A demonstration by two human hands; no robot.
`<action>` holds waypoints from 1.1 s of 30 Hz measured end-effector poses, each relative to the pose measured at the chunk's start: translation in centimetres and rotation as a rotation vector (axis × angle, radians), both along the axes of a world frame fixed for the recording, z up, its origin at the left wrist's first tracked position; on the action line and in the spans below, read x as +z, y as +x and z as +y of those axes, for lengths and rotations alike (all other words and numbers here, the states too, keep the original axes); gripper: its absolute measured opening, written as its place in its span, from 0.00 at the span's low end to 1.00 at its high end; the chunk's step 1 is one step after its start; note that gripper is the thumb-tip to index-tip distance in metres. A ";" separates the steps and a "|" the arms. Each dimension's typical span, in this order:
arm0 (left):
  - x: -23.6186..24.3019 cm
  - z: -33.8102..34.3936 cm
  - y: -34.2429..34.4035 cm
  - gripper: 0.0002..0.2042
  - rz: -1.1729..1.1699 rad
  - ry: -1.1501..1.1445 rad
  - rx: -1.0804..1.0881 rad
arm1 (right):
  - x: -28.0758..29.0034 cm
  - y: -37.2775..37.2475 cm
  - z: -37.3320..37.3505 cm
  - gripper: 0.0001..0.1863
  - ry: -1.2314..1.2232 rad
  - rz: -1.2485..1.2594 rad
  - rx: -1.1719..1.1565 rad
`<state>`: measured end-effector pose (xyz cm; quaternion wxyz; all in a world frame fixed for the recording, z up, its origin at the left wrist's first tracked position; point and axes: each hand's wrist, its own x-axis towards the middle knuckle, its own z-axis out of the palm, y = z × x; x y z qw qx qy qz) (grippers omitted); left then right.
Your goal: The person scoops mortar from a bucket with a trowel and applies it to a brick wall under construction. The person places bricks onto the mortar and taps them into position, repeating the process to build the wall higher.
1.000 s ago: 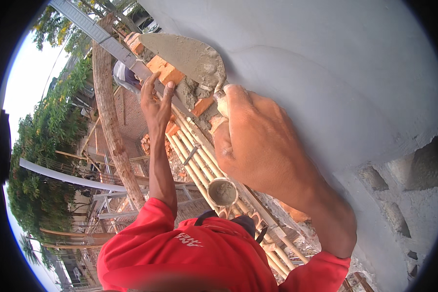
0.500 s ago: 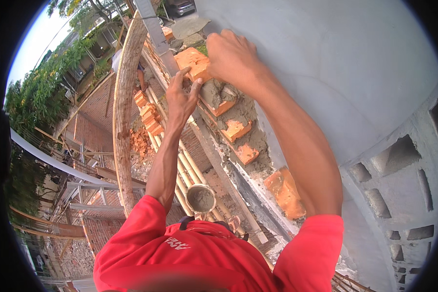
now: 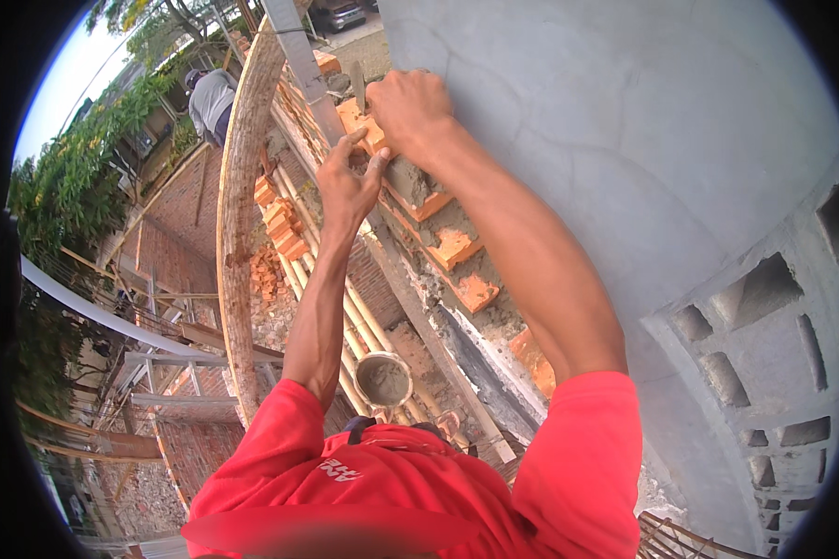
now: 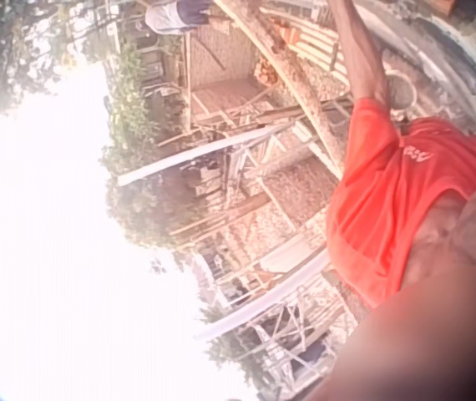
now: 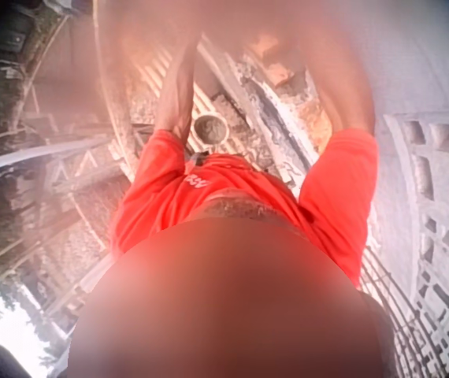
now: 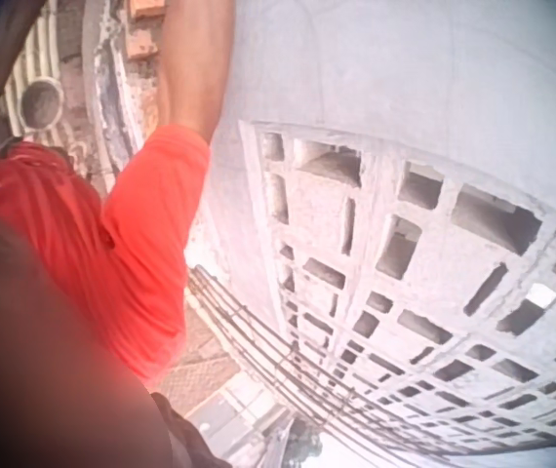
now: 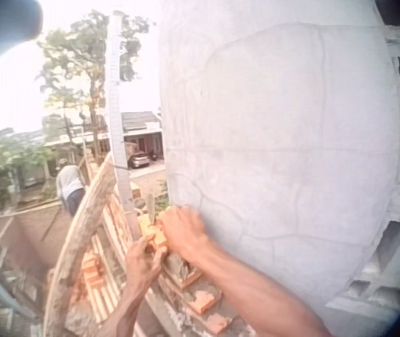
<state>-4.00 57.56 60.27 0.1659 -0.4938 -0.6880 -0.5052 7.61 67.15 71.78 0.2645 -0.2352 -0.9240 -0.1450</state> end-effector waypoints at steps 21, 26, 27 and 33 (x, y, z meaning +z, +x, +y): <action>-0.1 -0.4 0.0 0.27 -0.177 -0.020 -0.040 | -0.6 3.7 -1.7 0.07 0.181 -0.011 -0.026; -1.2 -0.2 0.7 0.25 -0.232 0.152 -0.078 | -1.1 5.6 -2.7 0.10 0.218 0.091 -0.117; -1.4 0.0 0.7 0.24 -0.231 0.177 -0.083 | -1.2 5.8 -2.9 0.11 0.235 0.106 -0.122; -2.2 0.2 -0.5 0.21 -0.142 0.199 -0.068 | -1.6 6.2 -3.5 0.12 0.191 0.099 -0.126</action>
